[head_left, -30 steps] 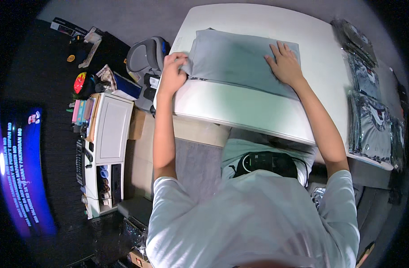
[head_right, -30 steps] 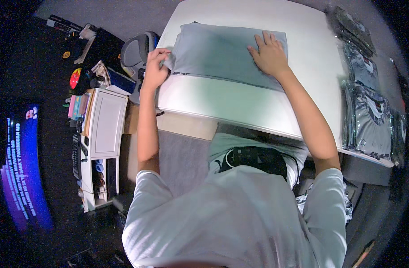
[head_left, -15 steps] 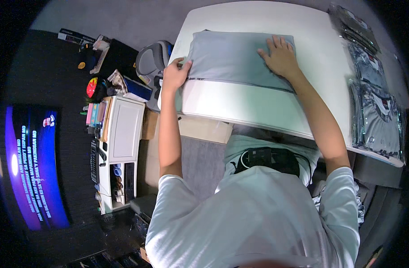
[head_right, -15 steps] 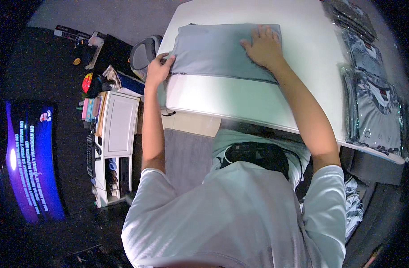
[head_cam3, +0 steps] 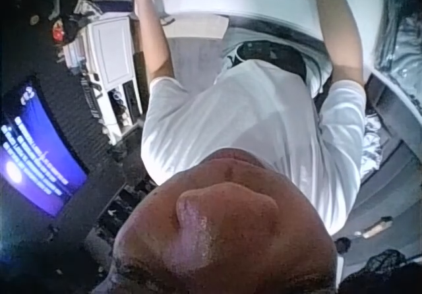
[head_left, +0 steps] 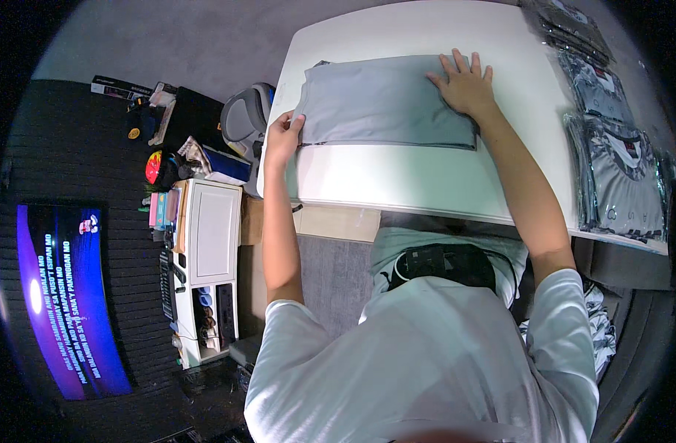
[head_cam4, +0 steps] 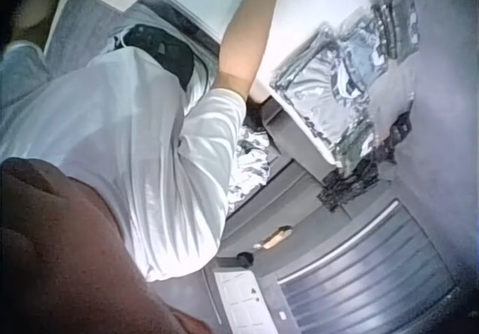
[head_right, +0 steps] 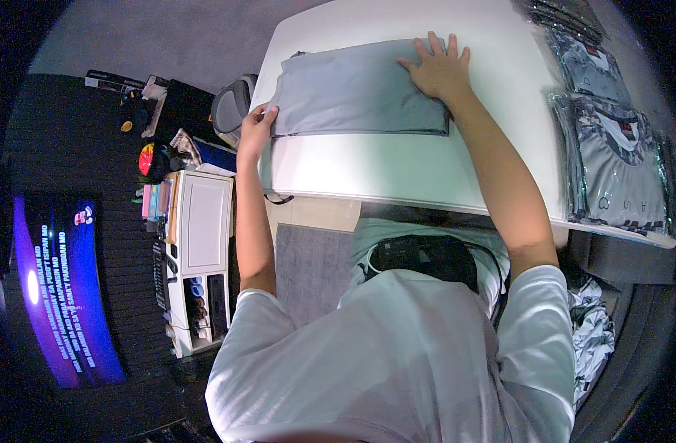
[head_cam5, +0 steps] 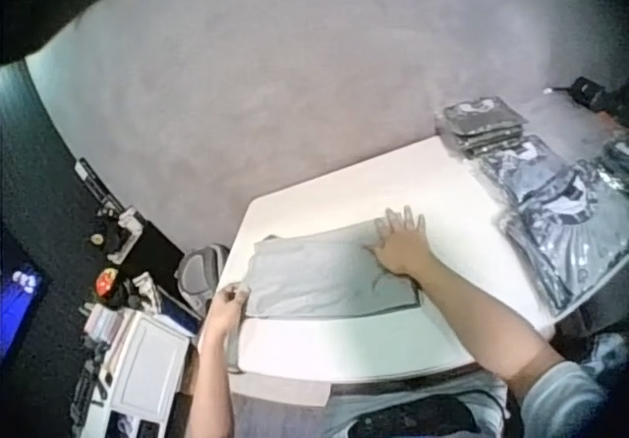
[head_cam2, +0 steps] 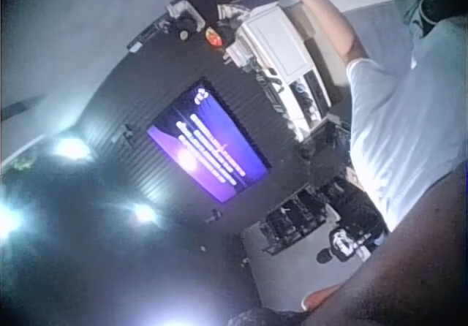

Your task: The recorder is folding several grey t-shirts on a white folding table.

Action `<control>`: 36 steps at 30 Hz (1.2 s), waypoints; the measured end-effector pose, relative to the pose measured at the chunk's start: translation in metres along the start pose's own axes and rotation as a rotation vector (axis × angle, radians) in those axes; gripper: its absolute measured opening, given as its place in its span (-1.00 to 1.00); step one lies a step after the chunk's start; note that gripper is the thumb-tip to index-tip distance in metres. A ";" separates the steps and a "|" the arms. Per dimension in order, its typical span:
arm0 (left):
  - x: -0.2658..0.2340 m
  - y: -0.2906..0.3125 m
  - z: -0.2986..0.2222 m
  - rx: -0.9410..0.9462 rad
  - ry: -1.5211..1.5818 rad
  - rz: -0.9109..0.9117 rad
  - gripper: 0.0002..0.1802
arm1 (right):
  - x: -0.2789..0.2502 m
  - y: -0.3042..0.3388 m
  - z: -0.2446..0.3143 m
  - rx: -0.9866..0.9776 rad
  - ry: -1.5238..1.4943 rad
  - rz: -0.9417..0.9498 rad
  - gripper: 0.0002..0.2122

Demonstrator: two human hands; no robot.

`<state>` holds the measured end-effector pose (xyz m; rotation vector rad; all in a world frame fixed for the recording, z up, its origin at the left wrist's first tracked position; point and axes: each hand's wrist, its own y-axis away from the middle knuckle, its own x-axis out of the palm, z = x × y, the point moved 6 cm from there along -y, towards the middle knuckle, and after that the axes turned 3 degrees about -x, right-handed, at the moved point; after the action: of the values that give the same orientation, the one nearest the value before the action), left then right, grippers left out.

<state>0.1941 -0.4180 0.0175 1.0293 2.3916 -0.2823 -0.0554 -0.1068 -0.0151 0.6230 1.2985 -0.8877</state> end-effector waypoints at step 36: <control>-0.001 0.030 -0.027 0.268 -0.327 -0.363 -0.73 | -0.007 0.023 0.054 -0.378 -0.203 -0.120 -0.34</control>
<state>0.2065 -0.3873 0.0416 0.5888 2.2607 -0.8516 -0.0069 -0.1367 -0.0001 0.1560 1.2834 -0.7538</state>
